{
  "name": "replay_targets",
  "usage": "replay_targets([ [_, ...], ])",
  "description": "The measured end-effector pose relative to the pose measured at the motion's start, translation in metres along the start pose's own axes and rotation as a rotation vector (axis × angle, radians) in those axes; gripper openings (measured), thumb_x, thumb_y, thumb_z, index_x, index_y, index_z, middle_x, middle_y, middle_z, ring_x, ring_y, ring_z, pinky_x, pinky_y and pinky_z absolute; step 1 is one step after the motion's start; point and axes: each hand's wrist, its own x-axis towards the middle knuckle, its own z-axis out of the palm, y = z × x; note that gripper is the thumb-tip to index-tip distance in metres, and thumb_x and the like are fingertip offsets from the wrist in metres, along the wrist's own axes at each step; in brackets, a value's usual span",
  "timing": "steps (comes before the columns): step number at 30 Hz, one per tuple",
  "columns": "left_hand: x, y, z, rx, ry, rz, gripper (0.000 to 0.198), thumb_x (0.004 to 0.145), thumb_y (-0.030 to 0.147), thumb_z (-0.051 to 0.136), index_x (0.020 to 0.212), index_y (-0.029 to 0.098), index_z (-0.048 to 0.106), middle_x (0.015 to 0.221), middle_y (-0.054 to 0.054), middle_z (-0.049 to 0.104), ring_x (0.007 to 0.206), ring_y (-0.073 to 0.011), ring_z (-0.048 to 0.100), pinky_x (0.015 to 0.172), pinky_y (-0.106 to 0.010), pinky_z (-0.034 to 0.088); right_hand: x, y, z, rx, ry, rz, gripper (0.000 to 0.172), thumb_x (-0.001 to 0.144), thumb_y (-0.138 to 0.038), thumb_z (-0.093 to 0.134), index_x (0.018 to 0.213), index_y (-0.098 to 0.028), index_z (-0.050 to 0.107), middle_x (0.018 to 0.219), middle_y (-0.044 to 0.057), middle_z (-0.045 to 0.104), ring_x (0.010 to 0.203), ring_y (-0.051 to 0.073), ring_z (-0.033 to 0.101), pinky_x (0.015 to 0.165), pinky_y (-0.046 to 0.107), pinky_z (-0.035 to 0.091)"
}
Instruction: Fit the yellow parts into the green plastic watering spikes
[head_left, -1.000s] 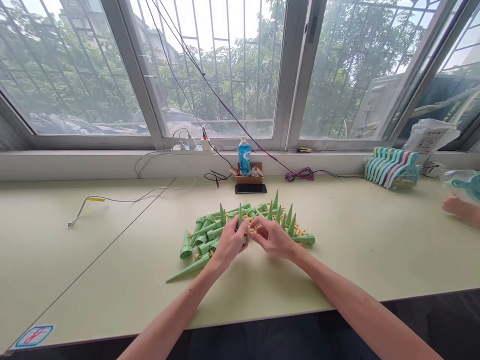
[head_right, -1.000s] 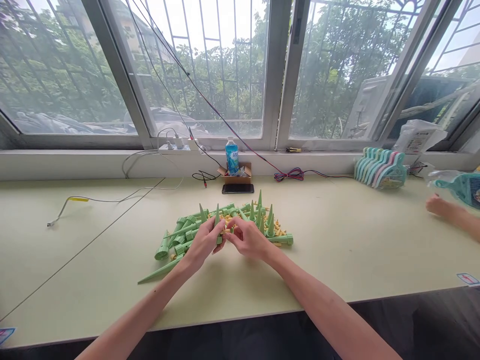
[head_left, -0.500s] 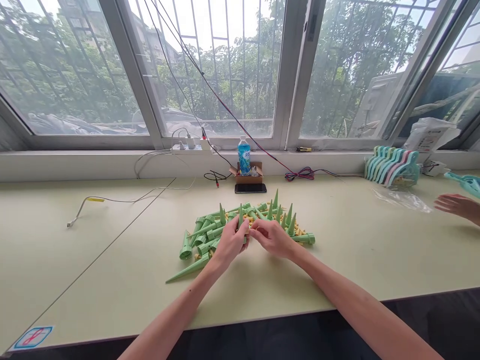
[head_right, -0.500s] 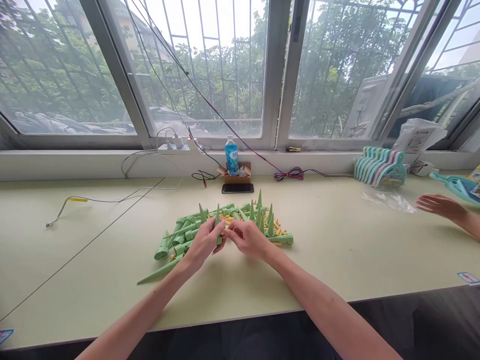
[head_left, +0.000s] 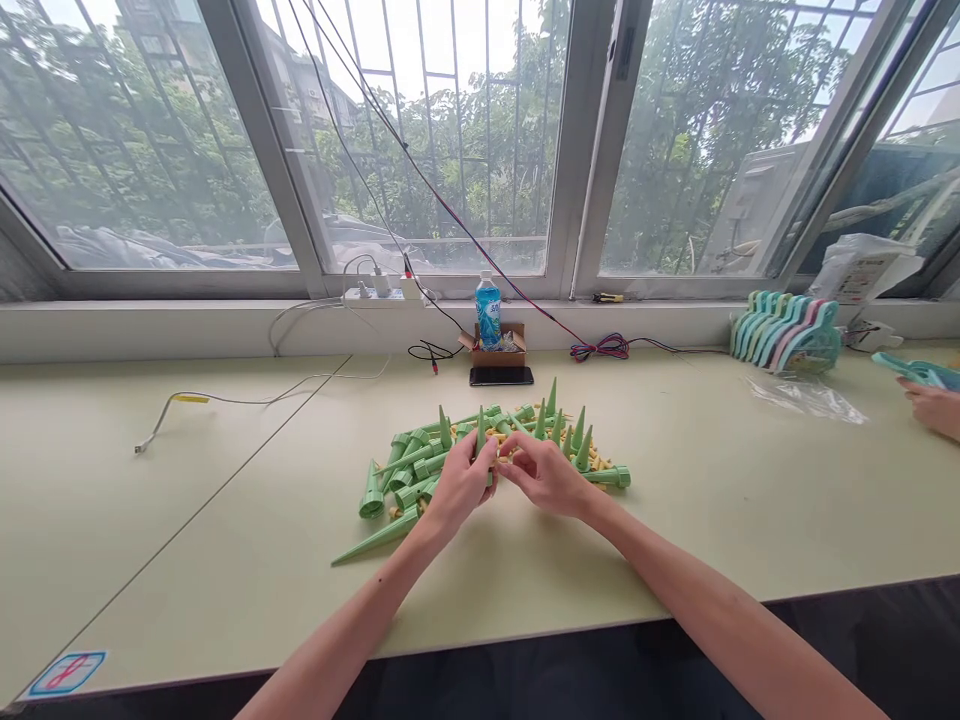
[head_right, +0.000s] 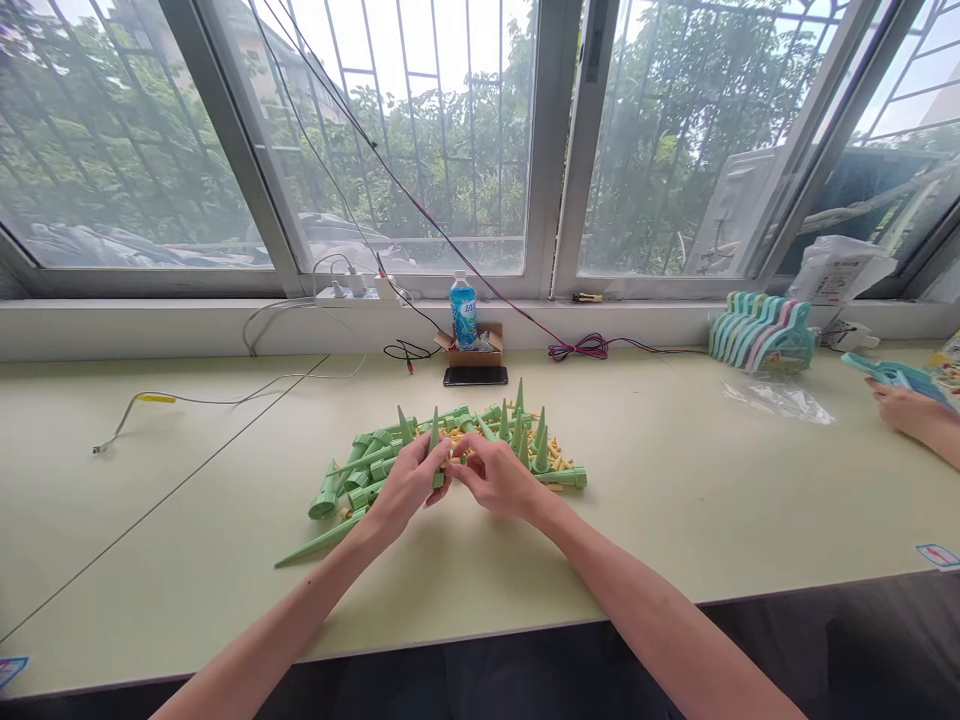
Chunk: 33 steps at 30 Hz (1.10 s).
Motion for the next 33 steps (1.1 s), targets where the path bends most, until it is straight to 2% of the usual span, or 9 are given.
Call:
replay_targets([
  [9,0.0001,0.0008,0.0002,-0.001,-0.016,0.008,0.031,0.087,0.046,0.055,0.075,0.020,0.041,0.060,0.005,0.043,0.044,-0.0067,0.040,0.035,-0.016,0.028,-0.0004,0.0024,0.0014,-0.041,0.011,0.020,0.021,0.097,-0.037,0.049,0.086,-0.019,0.051,0.055,-0.006,0.043,0.049,0.009,0.028,0.048,0.023,0.024],
  [18,0.0019,-0.0029,-0.0015,0.003,-0.026,0.005,0.031,0.087,0.045,0.055,0.076,0.020,0.042,0.061,0.005,0.045,0.042,-0.0063,0.041,0.035,-0.017,0.027,0.0016,0.0021,0.0016,-0.047,0.020,0.012,0.023,0.096,-0.033,0.048,0.080,-0.018,0.053,0.056,-0.005,0.045,0.049,0.009,0.030,0.048,0.023,0.026],
  [25,0.0013,-0.0009,-0.0005,-0.009,0.006,0.014,0.030,0.086,0.045,0.055,0.074,0.020,0.042,0.059,0.006,0.041,0.043,-0.0066,0.038,0.035,-0.017,0.028,0.0003,-0.0015,0.0000,-0.007,0.012,0.002,0.014,0.093,-0.031,0.055,0.097,-0.020,0.050,0.053,-0.010,0.038,0.047,0.009,0.030,0.049,0.022,0.026],
  [33,-0.0003,0.0004,-0.0005,0.006,-0.003,-0.010,0.032,0.087,0.046,0.055,0.075,0.021,0.040,0.060,0.006,0.040,0.045,-0.0068,0.038,0.036,-0.017,0.028,-0.0011,0.0013,0.0010,0.006,0.011,0.001,0.009,0.093,-0.028,0.054,0.094,-0.020,0.050,0.054,-0.009,0.040,0.048,0.009,0.029,0.050,0.022,0.027],
])
